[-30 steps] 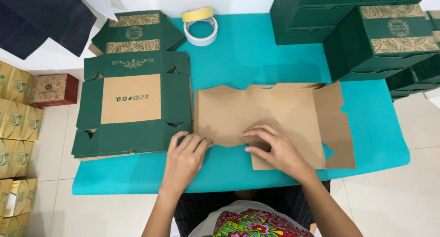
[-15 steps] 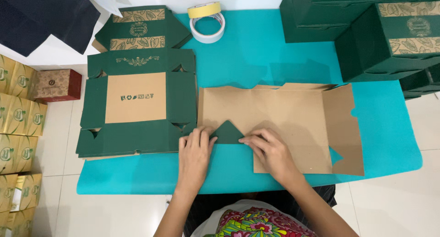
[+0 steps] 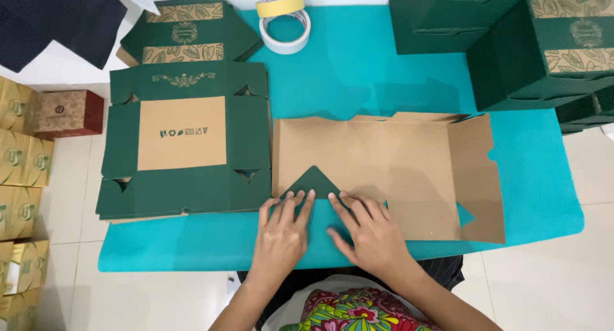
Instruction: The person assembles flat-packed cardboard boxes by folding the sides and tucking in the tabs to form a rectangular shape. They repeat this process for multiple boxes, stacking the finished ones on the table.
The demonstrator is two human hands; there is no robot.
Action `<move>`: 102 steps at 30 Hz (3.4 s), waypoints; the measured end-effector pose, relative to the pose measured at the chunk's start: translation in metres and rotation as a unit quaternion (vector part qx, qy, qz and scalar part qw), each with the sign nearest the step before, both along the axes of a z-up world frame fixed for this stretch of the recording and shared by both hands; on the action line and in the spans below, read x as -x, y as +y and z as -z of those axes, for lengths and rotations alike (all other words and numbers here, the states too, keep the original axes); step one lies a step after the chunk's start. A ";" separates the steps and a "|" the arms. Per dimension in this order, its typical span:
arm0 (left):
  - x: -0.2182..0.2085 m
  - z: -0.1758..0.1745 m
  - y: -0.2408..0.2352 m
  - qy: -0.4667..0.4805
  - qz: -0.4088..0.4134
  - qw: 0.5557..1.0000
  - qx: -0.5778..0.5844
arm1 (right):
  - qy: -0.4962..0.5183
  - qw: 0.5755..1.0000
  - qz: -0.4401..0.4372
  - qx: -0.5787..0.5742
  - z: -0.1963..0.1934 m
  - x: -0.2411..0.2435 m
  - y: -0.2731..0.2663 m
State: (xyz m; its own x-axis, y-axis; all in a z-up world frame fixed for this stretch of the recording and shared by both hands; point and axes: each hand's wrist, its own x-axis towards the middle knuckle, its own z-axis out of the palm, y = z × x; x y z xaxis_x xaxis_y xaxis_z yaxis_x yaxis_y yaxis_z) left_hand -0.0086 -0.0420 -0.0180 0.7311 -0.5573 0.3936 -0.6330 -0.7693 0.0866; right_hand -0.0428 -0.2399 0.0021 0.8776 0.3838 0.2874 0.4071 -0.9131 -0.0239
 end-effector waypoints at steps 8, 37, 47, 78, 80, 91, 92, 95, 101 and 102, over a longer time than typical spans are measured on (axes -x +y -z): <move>0.014 -0.013 -0.024 -0.012 -0.039 0.995 -0.086 | 0.216 0.961 -0.022 -0.169 -0.026 0.009 -0.057; -0.008 -0.016 0.000 -0.038 0.016 0.994 -0.098 | 0.114 0.933 0.056 -0.338 0.028 -0.026 -0.031; 0.002 -0.012 -0.009 0.019 0.062 0.998 0.004 | 0.110 0.922 0.093 -0.358 0.027 -0.034 -0.026; 0.002 -0.011 -0.048 0.148 0.192 0.963 0.121 | 0.203 0.918 0.085 -0.329 -0.027 0.018 -0.152; 0.001 -0.014 -0.049 0.145 0.187 0.964 0.118 | 0.217 0.910 0.100 -0.338 -0.027 0.018 -0.151; 0.002 -0.017 -0.054 0.138 0.154 0.972 0.111 | 0.199 0.907 0.105 -0.357 -0.022 0.013 -0.154; 0.001 -0.021 -0.053 0.148 0.172 0.967 0.118 | 0.208 0.907 0.121 -0.346 -0.022 0.012 -0.153; 0.001 -0.025 -0.049 0.167 0.194 0.958 0.127 | 0.212 0.909 0.116 -0.341 -0.022 0.011 -0.155; 0.000 -0.025 -0.047 0.188 0.202 0.949 0.151 | 0.215 0.907 0.098 -0.349 -0.021 0.011 -0.160; -0.001 -0.025 -0.047 0.186 0.203 0.948 0.160 | 0.210 0.907 0.085 -0.356 -0.021 0.011 -0.161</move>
